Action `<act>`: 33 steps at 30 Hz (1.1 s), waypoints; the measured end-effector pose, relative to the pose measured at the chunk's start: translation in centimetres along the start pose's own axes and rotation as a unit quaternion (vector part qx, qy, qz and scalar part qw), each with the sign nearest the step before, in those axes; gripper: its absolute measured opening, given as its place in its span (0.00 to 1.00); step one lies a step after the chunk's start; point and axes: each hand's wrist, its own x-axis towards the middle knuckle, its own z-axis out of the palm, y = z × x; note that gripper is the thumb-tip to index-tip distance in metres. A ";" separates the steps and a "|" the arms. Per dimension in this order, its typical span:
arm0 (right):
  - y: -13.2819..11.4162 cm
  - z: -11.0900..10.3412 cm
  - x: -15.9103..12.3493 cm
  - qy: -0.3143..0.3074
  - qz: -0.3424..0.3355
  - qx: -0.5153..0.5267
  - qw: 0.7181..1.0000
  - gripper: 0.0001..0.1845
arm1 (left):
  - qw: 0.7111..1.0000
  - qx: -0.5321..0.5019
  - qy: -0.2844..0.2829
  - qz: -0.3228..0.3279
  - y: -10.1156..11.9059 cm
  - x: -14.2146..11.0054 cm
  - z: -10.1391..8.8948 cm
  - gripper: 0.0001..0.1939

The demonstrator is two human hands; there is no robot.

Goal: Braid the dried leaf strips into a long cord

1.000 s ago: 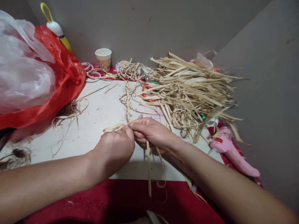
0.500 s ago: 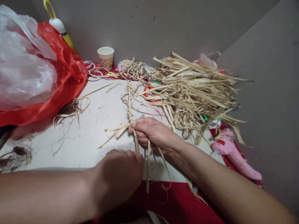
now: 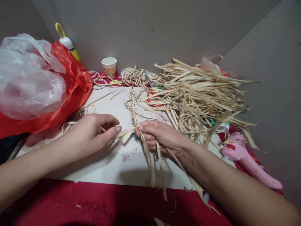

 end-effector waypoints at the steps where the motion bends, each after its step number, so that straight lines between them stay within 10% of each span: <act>1: 0.0 0.0 0.0 -0.005 0.000 0.001 1.000 0.11 | 0.999 -0.032 -0.017 -0.005 0.0 0.9 0.8 0.14; 8: -0.1 -0.4 0.0 -0.015 -0.007 -0.024 1.000 0.09 | 0.917 -0.339 -0.181 -0.110 0.2 4.6 5.2 0.06; 16: -0.1 -0.2 0.2 0.014 -0.049 -0.151 0.987 0.10 | 0.958 -0.242 -0.146 -0.043 -1.1 5.0 5.2 0.10; 33: -1.0 -1.5 -0.5 -0.007 -0.086 -0.395 0.915 0.19 | 0.920 -0.331 -0.202 -0.051 -2.0 5.6 5.5 0.15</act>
